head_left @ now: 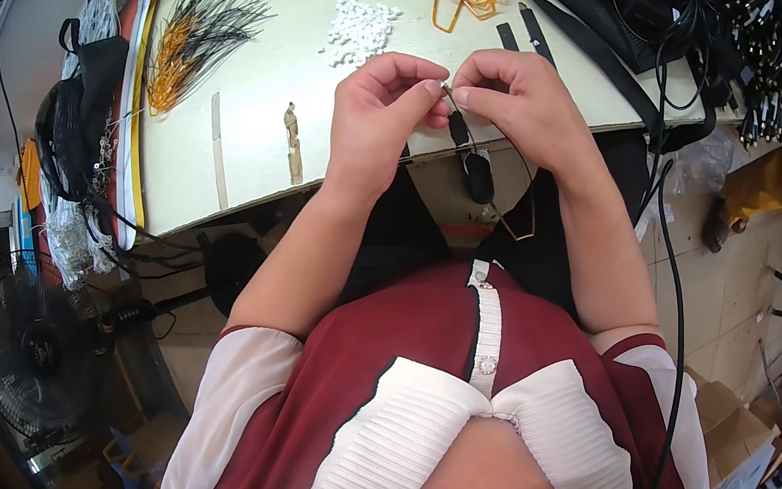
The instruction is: The person threads small beads and decorative components onto thin wires by hand at a workshop table, creating finished parts.
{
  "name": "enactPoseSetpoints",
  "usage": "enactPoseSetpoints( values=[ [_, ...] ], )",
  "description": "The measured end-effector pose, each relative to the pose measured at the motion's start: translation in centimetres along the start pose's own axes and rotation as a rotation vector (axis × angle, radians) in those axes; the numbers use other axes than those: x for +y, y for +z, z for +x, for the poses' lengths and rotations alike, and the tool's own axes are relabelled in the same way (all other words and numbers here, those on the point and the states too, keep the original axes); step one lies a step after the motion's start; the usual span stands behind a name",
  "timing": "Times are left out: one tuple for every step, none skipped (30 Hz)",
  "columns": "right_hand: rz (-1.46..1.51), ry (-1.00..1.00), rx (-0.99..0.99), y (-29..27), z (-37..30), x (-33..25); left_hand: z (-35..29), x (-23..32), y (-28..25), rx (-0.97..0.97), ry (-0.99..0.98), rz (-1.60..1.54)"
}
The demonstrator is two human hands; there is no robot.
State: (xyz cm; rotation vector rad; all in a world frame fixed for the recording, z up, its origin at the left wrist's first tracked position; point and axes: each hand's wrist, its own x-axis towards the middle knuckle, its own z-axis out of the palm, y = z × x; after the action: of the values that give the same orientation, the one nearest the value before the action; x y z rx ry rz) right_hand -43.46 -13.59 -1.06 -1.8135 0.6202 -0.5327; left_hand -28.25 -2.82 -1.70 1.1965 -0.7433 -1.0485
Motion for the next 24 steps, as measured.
enactPoseSetpoints(
  values=[
    [0.014, 0.028, -0.026, -0.1, 0.0, 0.0, 0.0, 0.0, 0.1, 0.002, 0.009, 0.015],
    [0.015, 0.027, -0.025, -0.2, 0.1, -0.1, 0.0, 0.0, 0.0, 0.002, 0.009, 0.017],
    [0.018, 0.043, -0.048, -0.3, 0.2, -0.3, 0.0, -0.1, -0.1, -0.006, 0.029, 0.007],
    [0.021, 0.059, -0.071, -0.4, 0.3, -0.4, 0.0, -0.2, -0.1, -0.013, 0.049, -0.004],
    [0.021, 0.058, -0.068, -0.5, 0.4, -0.4, 0.0, -0.2, -0.1, -0.015, 0.05, -0.002],
    [0.067, 0.07, -0.09, -0.6, 0.5, -0.3, 0.0, -0.2, 0.0, -0.014, 0.055, -0.013],
    [0.113, 0.082, -0.111, -0.7, 0.6, -0.2, 0.0, -0.2, 0.0, -0.014, 0.061, -0.024],
    [0.114, 0.08, -0.11, -0.8, 0.6, -0.3, 0.0, -0.3, 0.0, -0.014, 0.062, -0.022],
    [0.143, 0.103, -0.146, -1.0, 0.7, -0.4, -0.1, -0.3, 0.0, -0.012, 0.072, -0.016],
    [0.172, 0.126, -0.181, -1.2, 0.8, -0.5, -0.1, -0.3, 0.0, -0.011, 0.083, -0.01],
    [0.173, 0.124, -0.18, -1.3, 0.9, -0.4, -0.1, -0.3, 0.1, -0.011, 0.084, -0.008],
    [0.208, 0.134, -0.208, -1.4, 0.9, -0.3, -0.1, -0.4, 0.1, -0.009, 0.083, 0.005],
    [0.243, 0.144, -0.235, -1.4, 1.0, -0.3, -0.1, -0.4, 0.1, -0.007, 0.082, 0.018],
    [0.244, 0.144, -0.233, -1.5, 1.1, -0.2, -0.1, -0.4, 0.1, -0.009, 0.081, 0.018],
    [0.253, 0.14, -0.235, -1.5, 1.2, 0.0, -0.1, -0.5, 0.0, -0.013, 0.096, 0.02],
    [0.262, 0.137, -0.238, -1.6, 1.2, 0.1, 0.0, -0.5, 0.1, -0.017, 0.11, 0.023],
    [0.261, 0.136, -0.238, -1.4, 1.3, 0.2, 0.0, -0.5, 0.0, -0.016, 0.112, 0.022],
    [0.26, 0.139, -0.236, -1.3, 1.3, 0.2, -0.1, -0.5, 0.0, -0.004, 0.108, 0.004],
    [0.259, 0.142, -0.233, -1.2, 1.4, 0.2, -0.1, -0.5, -0.1, 0.008, 0.105, -0.015],
    [0.259, 0.14, -0.234, -1.3, 1.4, 0.2, -0.1, -0.5, -0.1, 0.01, 0.107, -0.014],
    [0.269, 0.134, -0.245, -1.4, 1.3, 0.3, 0.0, -0.5, -0.2, -0.003, 0.107, -0.009],
    [0.279, 0.127, -0.256, -1.5, 1.3, 0.3, 0.0, -0.5, -0.3, -0.015, 0.108, -0.005],
    [0.279, 0.126, -0.258, -1.5, 1.2, 0.0, 0.0, -0.5, -0.2, -0.013, 0.109, -0.004],
    [0.275, 0.125, -0.234, -1.6, 1.0, -0.3, 0.0, -0.5, -0.1, -0.004, 0.112, 0.018]
  ],
)
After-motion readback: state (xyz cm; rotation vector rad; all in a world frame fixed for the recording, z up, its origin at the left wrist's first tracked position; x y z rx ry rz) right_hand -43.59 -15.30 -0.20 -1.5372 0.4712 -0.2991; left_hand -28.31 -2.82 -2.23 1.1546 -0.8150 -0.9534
